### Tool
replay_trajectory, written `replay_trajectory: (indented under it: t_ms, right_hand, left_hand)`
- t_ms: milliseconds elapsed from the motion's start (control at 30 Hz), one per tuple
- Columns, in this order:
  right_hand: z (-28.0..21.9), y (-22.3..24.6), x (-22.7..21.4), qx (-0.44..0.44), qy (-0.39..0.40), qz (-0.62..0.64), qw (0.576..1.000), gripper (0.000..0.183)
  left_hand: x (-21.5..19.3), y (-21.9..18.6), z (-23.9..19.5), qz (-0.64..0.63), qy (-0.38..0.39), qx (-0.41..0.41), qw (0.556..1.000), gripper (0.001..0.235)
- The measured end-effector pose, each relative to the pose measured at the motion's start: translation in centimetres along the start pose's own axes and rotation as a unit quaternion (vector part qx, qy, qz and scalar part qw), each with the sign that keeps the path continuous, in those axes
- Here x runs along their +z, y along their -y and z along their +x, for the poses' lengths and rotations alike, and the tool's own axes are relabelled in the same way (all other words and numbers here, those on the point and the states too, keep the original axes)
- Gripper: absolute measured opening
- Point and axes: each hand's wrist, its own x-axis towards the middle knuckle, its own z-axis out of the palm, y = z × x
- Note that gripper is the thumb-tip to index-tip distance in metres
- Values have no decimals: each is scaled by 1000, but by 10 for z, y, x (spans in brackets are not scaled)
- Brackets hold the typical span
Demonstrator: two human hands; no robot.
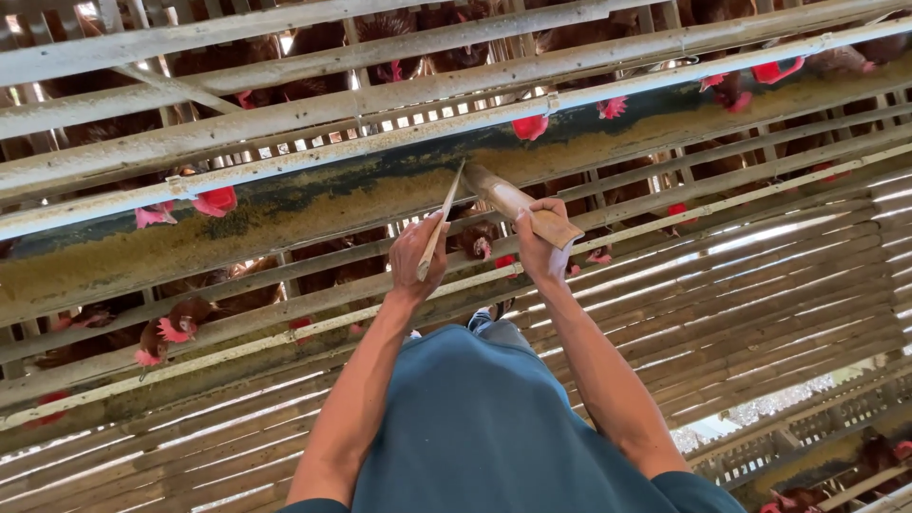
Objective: Cleaning a long feeding trough in a chicken coop using wooden scrapers to remove old feed and debris.
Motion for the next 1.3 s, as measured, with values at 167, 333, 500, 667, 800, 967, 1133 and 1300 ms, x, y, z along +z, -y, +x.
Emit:
replay_trajectory:
  t_ms: [167, 333, 500, 667, 800, 967, 1133, 1300]
  right_hand:
    - [3, 13, -3, -12, -12, 1, 1000, 13]
    - [14, 21, 3, -46, -14, 59, 997, 14]
    - [20, 19, 21, -84, -18, 47, 995, 17]
    - [20, 23, 17, -105, 29, -77, 991, 12]
    - [14, 4, 19, -115, -8, 90, 989, 13]
    - [3, -8, 2, -69, 25, -47, 996, 18]
    - [-8, -32, -7, -65, 15, -44, 997, 17]
    - [-26, -40, 11, -109, 46, 29, 993, 19]
  left_hand:
    - [-2, -4, 1, 19, -7, 5, 1000, 21]
    - [-4, -1, 6, 47, -33, 28, 998, 24]
    - [-15, -19, 20, 28, -65, 14, 997, 30]
    - [-16, -7, 14, 49, -65, 13, 997, 30]
    - [-17, -4, 4, 52, -62, 7, 997, 30]
    - [-26, 1, -10, 45, -42, 4, 998, 27]
    - [-35, 28, -38, 52, -20, 14, 998, 27]
    - [-42, 59, -66, 82, -10, 28, 996, 26]
